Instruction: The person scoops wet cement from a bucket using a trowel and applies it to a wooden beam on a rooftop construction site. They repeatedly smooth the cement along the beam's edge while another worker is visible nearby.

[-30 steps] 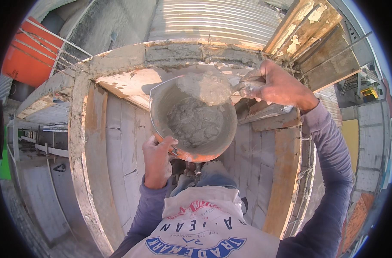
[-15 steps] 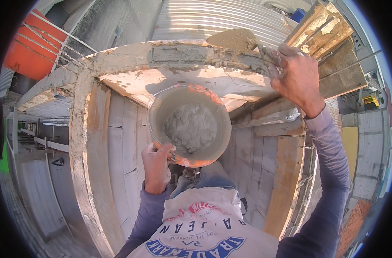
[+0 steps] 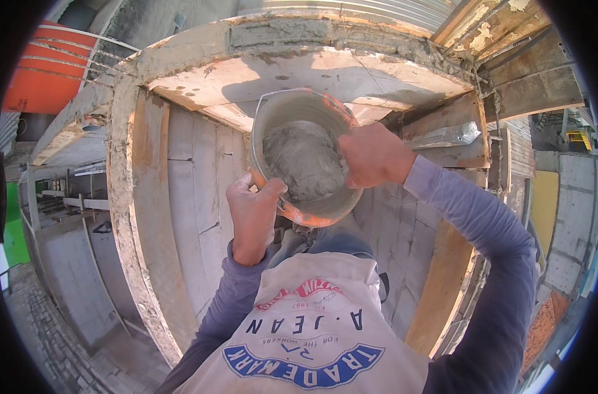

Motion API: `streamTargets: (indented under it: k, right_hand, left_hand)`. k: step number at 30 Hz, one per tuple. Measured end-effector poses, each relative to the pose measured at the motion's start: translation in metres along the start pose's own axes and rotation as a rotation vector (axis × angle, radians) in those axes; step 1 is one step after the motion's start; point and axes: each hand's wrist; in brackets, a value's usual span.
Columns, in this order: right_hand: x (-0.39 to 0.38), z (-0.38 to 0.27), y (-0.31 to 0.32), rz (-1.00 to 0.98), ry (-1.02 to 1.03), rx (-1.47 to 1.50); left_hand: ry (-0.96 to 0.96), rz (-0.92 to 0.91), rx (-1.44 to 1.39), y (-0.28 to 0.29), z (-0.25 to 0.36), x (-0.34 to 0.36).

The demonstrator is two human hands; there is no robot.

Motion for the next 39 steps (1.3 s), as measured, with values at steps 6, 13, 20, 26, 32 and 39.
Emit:
streamTargets:
  k: [6, 13, 20, 26, 32, 39]
  right_hand:
    - [-0.007, -0.026, -0.087, 0.103, -0.169, 0.416]
    - [-0.021, -0.043, -0.059, 0.082, -0.172, 0.495]
    - [-0.041, -0.028, 0.004, 0.235, -0.184, 0.470]
    - [-0.052, 0.014, 0.073, 0.318, -0.122, 0.471]
    - [-0.077, 0.041, 0.176, 0.333, -0.586, 0.498]
    - [-0.087, 0.113, 0.162, 0.633, -0.327, -0.675]
  left_hand:
    - [0.028, 0.051, 0.148, 0.023, -0.028, -0.003]
    - [0.131, 0.097, 0.014, 0.056, -0.018, -0.010]
    - [0.188, 0.097, -0.174, 0.056, -0.022, -0.007]
    - [0.186, 0.081, -0.297, 0.045, -0.016, 0.000]
    - [0.194, 0.071, -0.341, 0.053, -0.017, 0.001]
    - [0.195, 0.126, -0.307, 0.059, -0.044, 0.006]
Point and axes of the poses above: each hand's wrist, its own x-axis towards the middle knuckle, its own y-axis out of the back of the hand, z = x × y, and after that the axes turned 10 degrees about z, right-handed
